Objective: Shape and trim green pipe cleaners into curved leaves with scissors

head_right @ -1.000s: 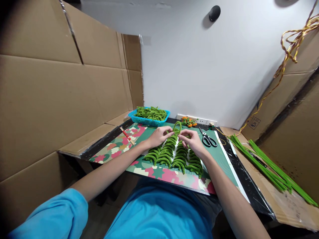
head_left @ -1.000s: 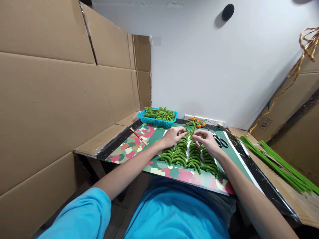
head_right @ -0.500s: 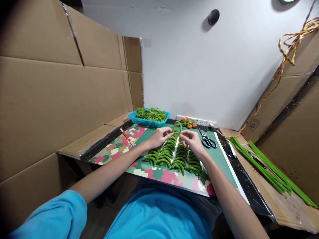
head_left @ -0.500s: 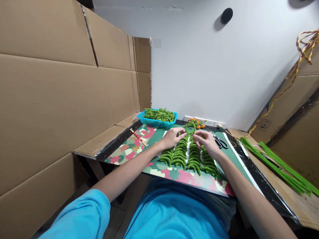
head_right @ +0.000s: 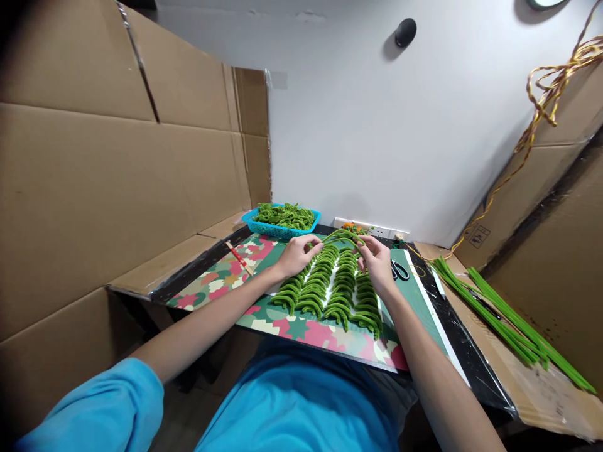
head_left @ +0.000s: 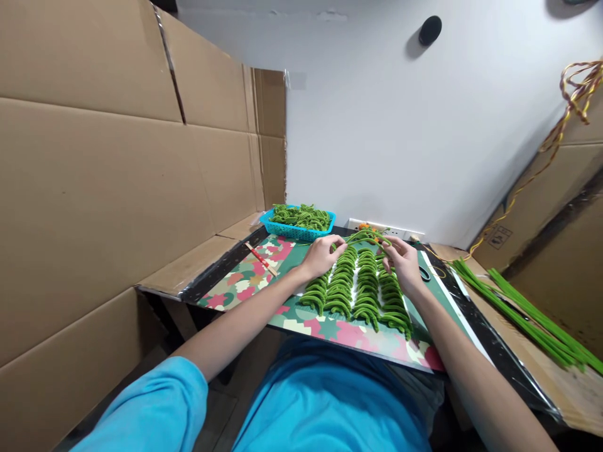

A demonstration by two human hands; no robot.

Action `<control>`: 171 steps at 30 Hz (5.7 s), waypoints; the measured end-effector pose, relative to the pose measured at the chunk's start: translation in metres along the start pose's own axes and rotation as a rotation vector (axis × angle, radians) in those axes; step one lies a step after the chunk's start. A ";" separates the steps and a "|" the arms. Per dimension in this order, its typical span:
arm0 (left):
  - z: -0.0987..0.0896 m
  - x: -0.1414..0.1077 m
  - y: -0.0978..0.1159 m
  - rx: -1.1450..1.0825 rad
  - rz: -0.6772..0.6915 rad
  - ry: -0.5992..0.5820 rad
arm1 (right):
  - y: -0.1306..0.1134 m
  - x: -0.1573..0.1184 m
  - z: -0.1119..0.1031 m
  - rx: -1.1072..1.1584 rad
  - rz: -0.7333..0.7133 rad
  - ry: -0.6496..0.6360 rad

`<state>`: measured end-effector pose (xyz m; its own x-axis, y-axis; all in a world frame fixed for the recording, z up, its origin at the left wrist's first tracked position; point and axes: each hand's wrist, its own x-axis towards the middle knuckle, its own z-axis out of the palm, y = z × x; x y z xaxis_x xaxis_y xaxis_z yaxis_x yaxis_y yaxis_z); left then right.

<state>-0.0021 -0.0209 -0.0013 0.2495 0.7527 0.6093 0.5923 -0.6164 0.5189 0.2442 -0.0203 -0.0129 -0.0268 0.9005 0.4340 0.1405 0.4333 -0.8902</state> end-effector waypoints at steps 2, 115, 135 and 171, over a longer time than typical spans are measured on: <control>0.000 0.000 0.000 0.009 -0.005 0.010 | 0.003 0.002 -0.006 -0.158 -0.006 0.097; 0.003 -0.005 0.005 0.071 0.078 -0.125 | 0.002 -0.006 0.004 0.382 0.035 0.026; 0.004 -0.005 0.003 0.020 0.121 -0.125 | 0.007 -0.005 0.009 0.278 -0.053 0.029; 0.005 -0.007 0.001 0.029 0.184 -0.277 | 0.011 -0.008 0.016 0.406 -0.094 -0.095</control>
<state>0.0010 -0.0257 -0.0083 0.5510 0.6660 0.5028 0.5385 -0.7441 0.3955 0.2305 -0.0220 -0.0288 -0.1149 0.8475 0.5181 -0.2675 0.4759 -0.8378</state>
